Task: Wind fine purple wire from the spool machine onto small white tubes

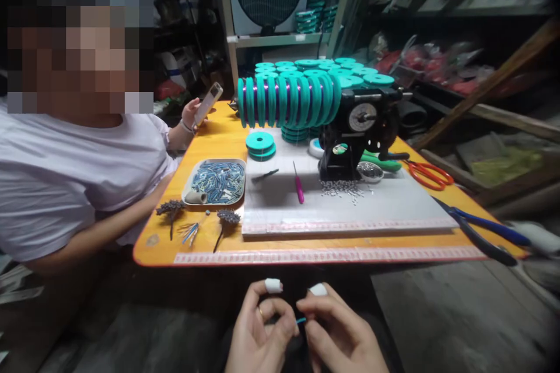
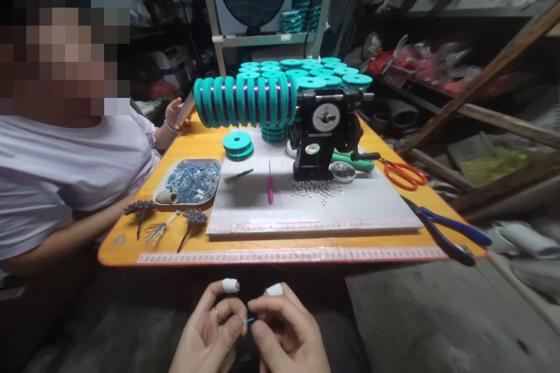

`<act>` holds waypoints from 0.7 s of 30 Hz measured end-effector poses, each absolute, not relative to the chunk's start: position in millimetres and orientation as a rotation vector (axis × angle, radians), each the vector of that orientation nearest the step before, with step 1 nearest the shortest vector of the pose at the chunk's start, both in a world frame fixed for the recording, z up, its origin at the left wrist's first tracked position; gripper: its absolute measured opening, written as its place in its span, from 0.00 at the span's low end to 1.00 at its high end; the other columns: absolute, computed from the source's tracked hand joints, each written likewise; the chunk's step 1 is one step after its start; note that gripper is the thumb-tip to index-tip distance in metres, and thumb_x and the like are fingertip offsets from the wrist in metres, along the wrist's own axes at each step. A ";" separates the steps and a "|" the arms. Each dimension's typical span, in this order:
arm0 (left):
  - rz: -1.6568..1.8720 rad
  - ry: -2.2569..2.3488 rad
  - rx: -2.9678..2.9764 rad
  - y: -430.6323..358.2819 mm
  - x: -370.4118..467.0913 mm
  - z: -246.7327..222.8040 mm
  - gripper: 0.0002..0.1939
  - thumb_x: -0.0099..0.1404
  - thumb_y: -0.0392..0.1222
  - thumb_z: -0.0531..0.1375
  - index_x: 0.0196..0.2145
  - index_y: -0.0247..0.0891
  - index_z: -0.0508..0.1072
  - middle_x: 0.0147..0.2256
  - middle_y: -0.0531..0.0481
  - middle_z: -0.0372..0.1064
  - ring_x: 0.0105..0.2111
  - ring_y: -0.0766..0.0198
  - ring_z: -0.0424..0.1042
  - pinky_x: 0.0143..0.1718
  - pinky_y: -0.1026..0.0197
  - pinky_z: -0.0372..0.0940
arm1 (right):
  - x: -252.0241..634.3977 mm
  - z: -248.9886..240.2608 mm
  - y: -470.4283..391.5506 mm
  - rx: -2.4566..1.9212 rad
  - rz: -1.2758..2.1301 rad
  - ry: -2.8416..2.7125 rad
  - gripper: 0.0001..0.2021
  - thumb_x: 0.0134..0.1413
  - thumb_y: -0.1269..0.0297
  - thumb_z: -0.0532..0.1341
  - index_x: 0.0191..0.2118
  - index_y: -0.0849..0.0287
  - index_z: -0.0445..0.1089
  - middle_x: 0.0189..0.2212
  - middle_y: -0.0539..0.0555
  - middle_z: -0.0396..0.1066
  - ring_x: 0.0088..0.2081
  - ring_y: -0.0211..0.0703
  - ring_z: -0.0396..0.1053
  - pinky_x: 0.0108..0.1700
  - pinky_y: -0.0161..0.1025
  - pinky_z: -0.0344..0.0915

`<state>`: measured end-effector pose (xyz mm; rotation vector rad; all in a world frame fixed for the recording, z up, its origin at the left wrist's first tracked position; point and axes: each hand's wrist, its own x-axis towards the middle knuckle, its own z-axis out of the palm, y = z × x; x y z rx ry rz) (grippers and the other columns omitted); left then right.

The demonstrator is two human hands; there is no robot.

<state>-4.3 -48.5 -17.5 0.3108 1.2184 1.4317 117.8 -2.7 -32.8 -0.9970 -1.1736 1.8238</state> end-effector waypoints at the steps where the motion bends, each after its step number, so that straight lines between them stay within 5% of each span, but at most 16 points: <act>1: 1.430 1.205 0.303 -48.9 -3.6 -15.5 0.34 0.45 0.54 0.73 0.42 0.39 0.60 0.25 0.58 0.68 0.19 0.81 0.60 0.20 0.76 0.48 | 117.2 -32.1 -3.7 -0.995 1.830 -1.172 0.15 0.47 0.50 0.70 0.34 0.57 0.79 0.30 0.50 0.63 0.18 0.27 0.63 0.17 0.26 0.63; 6: 1.328 1.203 0.290 -50.1 0.0 -10.6 0.33 0.47 0.55 0.72 0.43 0.41 0.59 0.28 0.59 0.70 0.12 0.87 0.48 0.15 0.75 0.38 | 114.6 -29.9 -7.6 -1.006 1.743 -1.158 0.14 0.48 0.52 0.70 0.28 0.59 0.78 0.30 0.48 0.62 0.17 0.23 0.61 0.16 0.24 0.60; 15: 1.296 1.268 0.315 -49.4 0.8 -15.1 0.31 0.49 0.56 0.71 0.42 0.41 0.60 0.27 0.61 0.66 0.13 0.86 0.49 0.16 0.75 0.40 | 124.9 -30.0 -7.9 -1.062 1.535 -1.241 0.07 0.50 0.59 0.69 0.27 0.56 0.78 0.29 0.48 0.62 0.18 0.25 0.63 0.17 0.23 0.60; 21: 1.159 1.132 0.315 -53.4 -2.6 -10.4 0.27 0.52 0.63 0.66 0.32 0.37 0.63 0.19 0.64 0.50 0.14 0.86 0.40 0.17 0.73 0.33 | 129.1 -31.6 -0.8 -0.908 1.846 -1.072 0.11 0.51 0.55 0.69 0.30 0.59 0.77 0.28 0.48 0.62 0.15 0.24 0.61 0.14 0.23 0.59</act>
